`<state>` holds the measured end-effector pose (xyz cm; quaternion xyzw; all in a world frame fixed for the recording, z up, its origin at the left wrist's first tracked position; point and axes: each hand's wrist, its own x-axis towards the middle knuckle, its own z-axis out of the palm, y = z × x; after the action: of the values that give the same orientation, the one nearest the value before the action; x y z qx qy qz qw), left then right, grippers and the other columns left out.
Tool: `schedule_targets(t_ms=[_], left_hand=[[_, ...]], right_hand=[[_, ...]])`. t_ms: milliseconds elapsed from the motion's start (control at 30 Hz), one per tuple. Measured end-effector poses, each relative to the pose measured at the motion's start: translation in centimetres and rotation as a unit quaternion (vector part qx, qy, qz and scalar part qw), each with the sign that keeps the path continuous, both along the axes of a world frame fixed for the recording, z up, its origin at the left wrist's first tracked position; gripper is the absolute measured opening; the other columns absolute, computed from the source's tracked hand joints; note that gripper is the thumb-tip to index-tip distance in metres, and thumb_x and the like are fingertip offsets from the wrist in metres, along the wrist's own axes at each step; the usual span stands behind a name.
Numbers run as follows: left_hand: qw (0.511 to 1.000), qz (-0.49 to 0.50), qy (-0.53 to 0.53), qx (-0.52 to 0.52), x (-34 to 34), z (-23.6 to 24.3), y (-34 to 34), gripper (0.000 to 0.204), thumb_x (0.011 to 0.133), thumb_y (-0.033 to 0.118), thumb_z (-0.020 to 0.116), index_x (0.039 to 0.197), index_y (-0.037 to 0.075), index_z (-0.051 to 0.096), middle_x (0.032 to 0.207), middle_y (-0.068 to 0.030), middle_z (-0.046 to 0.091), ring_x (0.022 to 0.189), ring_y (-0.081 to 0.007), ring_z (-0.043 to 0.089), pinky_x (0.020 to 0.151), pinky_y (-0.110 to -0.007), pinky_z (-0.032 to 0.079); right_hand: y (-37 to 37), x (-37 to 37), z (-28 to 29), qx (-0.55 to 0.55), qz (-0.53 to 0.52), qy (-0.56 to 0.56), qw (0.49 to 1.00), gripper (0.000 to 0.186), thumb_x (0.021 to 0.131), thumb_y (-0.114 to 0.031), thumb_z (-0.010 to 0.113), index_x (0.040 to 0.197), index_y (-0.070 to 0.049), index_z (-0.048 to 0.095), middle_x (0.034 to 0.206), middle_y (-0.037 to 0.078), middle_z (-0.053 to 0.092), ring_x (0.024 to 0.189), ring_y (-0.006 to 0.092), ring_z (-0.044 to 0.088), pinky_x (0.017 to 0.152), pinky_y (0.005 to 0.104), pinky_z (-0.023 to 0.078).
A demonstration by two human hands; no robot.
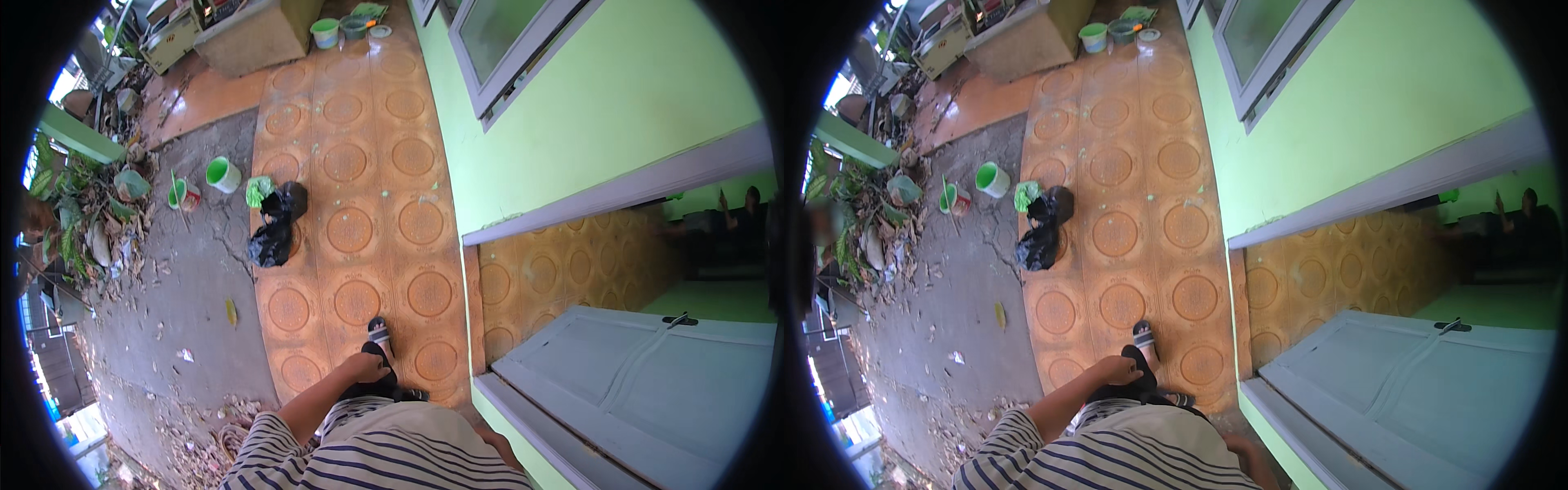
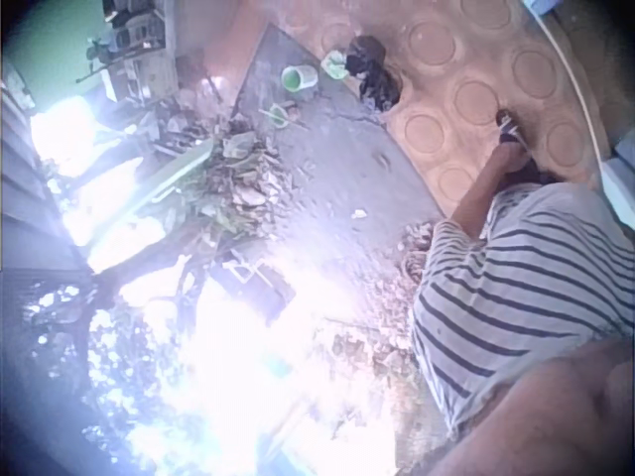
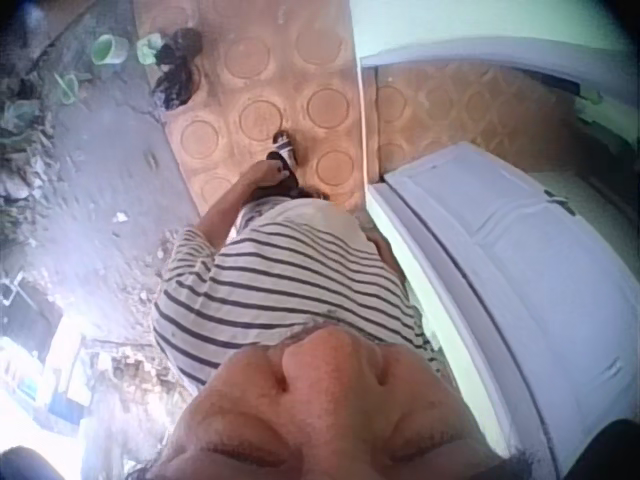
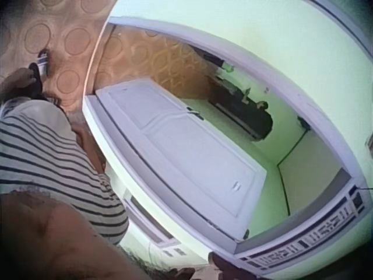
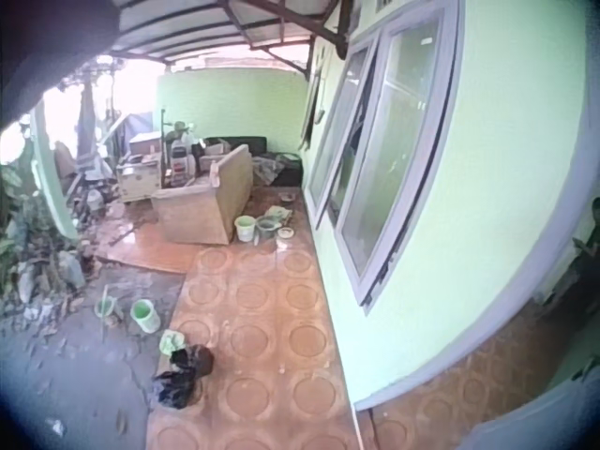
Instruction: The person walks out of a room and puts on sandals. They then pick up a paint roller and a bucket of green paint. The person pours the green paint into a larger bucket containing a grey liquid and stirs the mixture with a stick. They also handle a black plastic bag and a clear plastic bag, placing items inside them.
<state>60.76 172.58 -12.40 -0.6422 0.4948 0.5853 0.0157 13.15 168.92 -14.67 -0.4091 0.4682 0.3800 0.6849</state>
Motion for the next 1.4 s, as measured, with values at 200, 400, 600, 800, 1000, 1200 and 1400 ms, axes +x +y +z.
schedule_targets(t_ms=[200,400,600,800,1000,1200,1400], left_hand=[[0.999,0.033,-0.024,-0.029,3.9,-1.0,0.4,0.043,0.09,0.045,0.055,0.101,0.005,0.068,0.096,-0.0203,0.069,0.091,-0.0372,0.066,0.079,-0.046,0.051],[0.989,0.129,-0.068,-0.034,8.9,-1.0,0.9,0.043,0.09,0.042,0.055,0.103,0.003,0.065,0.098,-0.0215,0.068,0.094,-0.0378,0.065,0.081,-0.046,0.051],[0.969,0.226,-0.099,-0.011,14.4,-4.1,1.2,0.042,0.091,0.041,0.055,0.103,0.002,0.064,0.098,-0.0216,0.068,0.096,-0.0384,0.064,0.082,-0.047,0.05],[0.908,0.395,-0.138,0.002,21.7,-5.4,-1.6,0.042,0.092,0.04,0.053,0.1,0.0,0.064,0.096,-0.0212,0.069,0.091,-0.0365,0.066,0.081,-0.045,0.051],[0.759,0.651,-0.005,0.016,28.4,-6.4,-3.0,0.035,0.091,0.031,0.057,0.092,-0.004,0.063,0.079,-0.0152,0.068,0.066,-0.0244,0.068,0.059,-0.036,0.056],[0.716,0.691,-0.013,0.103,35.6,-7.7,-7.6,0.031,0.09,0.026,0.055,0.089,-0.005,0.06,0.074,-0.0136,0.065,0.065,-0.0231,0.068,0.053,-0.034,0.056],[0.738,0.656,-0.001,0.162,45.4,-11.2,-14.2,0.029,0.089,0.024,0.054,0.095,-0.004,0.059,0.073,-0.0146,0.066,0.069,-0.0268,0.07,0.056,-0.038,0.058]], right_hand=[[-7.9,7.2,3.6,-0.034,0.075,-0.037,0.996,0.04,0.081,-0.04,0.067,0.1,-0.004,0.07,0.088,0.002,0.068,0.081,0.0124,0.06,0.071,0.0309,0.05],[-17.1,17.9,4.9,-0.088,0.189,-0.064,0.976,0.03,0.081,-0.036,0.064,0.086,-0.007,0.068,0.075,0.0,0.062,0.071,0.0112,0.058,0.065,0.0282,0.047],[-26.7,30.2,3.5,-0.129,0.327,-0.159,0.923,0.03,0.082,-0.036,0.062,0.085,-0.007,0.068,0.07,0.0,0.059,0.063,0.0111,0.053,0.058,0.0288,0.044],[-37.7,47.8,2.1,-0.091,0.418,-0.136,0.894,0.046,0.084,-0.047,0.059,0.095,-0.002,0.068,0.084,0.009,0.068,0.075,0.0202,0.063,0.064,0.0339,0.051],[-45.1,59.6,4.0,-0.09,0.524,-0.162,0.831,0.069,0.085,-0.063,0.053,0.113,-0.001,0.066,0.106,0.016,0.068,0.093,0.0255,0.066,0.077,0.0378,0.055],[-52.2,66.4,1.8,-0.075,0.504,-0.158,0.846,0.061,0.087,-0.056,0.051,0.11,-0.001,0.066,0.103,0.013,0.068,0.094,0.0217,0.061,0.081,0.0361,0.048],[-59.4,77.5,1.3,-0.071,0.497,-0.104,0.859,0.056,0.085,-0.05,0.056,0.113,-0.002,0.065,0.106,0.01,0.069,0.098,0.019,0.062,0.084,0.0334,0.047]])
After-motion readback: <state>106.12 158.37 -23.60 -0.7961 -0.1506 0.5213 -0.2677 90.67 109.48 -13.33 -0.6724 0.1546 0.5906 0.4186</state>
